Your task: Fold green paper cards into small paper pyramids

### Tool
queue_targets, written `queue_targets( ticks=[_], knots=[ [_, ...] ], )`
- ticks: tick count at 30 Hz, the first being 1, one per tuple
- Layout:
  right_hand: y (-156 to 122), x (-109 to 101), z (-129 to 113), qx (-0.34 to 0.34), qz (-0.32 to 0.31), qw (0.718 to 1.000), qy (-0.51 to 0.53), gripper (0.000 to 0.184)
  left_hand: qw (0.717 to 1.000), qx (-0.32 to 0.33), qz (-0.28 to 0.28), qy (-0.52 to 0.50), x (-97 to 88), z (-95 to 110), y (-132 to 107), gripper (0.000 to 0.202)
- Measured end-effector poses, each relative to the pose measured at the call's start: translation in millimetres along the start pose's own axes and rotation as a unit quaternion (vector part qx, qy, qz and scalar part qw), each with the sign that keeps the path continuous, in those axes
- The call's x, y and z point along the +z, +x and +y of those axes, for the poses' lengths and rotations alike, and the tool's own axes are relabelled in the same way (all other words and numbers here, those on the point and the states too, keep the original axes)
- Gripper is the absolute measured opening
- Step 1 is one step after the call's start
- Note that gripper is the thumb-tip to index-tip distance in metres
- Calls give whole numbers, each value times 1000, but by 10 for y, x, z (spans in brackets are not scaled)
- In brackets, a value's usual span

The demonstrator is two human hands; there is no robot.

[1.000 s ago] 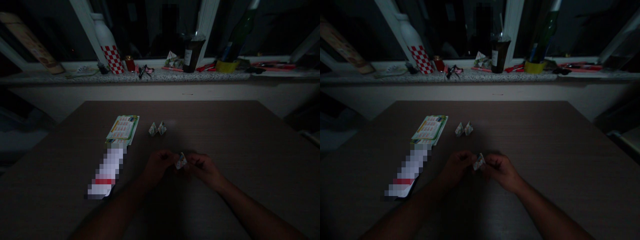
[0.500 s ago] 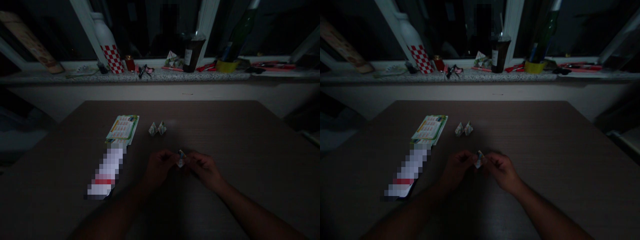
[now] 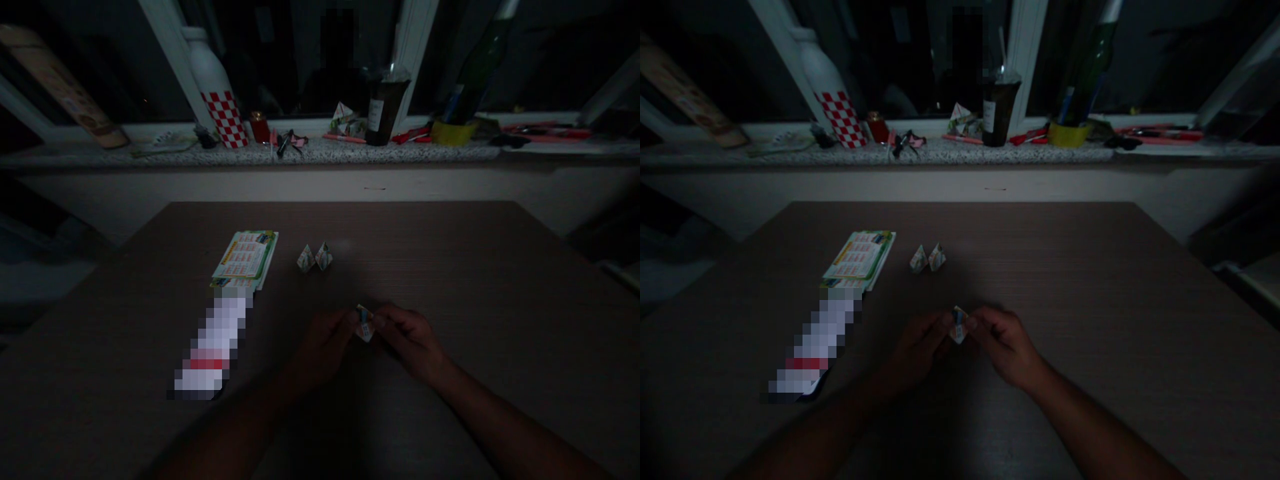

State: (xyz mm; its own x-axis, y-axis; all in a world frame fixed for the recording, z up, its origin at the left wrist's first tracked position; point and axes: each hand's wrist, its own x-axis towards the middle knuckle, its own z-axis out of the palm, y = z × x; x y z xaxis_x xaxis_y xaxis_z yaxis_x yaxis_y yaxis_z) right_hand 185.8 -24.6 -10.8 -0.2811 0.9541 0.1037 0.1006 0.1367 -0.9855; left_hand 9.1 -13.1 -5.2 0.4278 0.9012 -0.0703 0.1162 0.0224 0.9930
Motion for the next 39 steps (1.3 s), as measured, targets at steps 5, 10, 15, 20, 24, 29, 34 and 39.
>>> queue_targets(
  ticks=[5,10,15,20,24,29,34,39],
  knots=[
    [-13,72,43,31,13,993,109,33,999,37,-4,5,11,55,-17,42],
    [-10,125,14,72,20,974,214,35,998,66,-12,-4,34,73,-34,41],
    [-22,116,-5,73,20,978,195,37,998,59,-12,-33,37,45,-27,39],
    [-32,118,-11,79,6,984,158,38,998,65,-20,-17,23,31,-15,39],
    [-12,134,5,104,-7,969,224,38,998,54,-21,-31,24,-5,-8,39],
    [-10,103,18,93,-31,977,192,37,997,14,-27,-66,15,-48,20,41],
    [-6,96,2,108,-60,969,213,36,994,6,-62,-84,27,26,23,43],
    [3,90,-8,127,-82,952,264,35,987,-48,-66,-141,37,-20,16,43]
  ],
)
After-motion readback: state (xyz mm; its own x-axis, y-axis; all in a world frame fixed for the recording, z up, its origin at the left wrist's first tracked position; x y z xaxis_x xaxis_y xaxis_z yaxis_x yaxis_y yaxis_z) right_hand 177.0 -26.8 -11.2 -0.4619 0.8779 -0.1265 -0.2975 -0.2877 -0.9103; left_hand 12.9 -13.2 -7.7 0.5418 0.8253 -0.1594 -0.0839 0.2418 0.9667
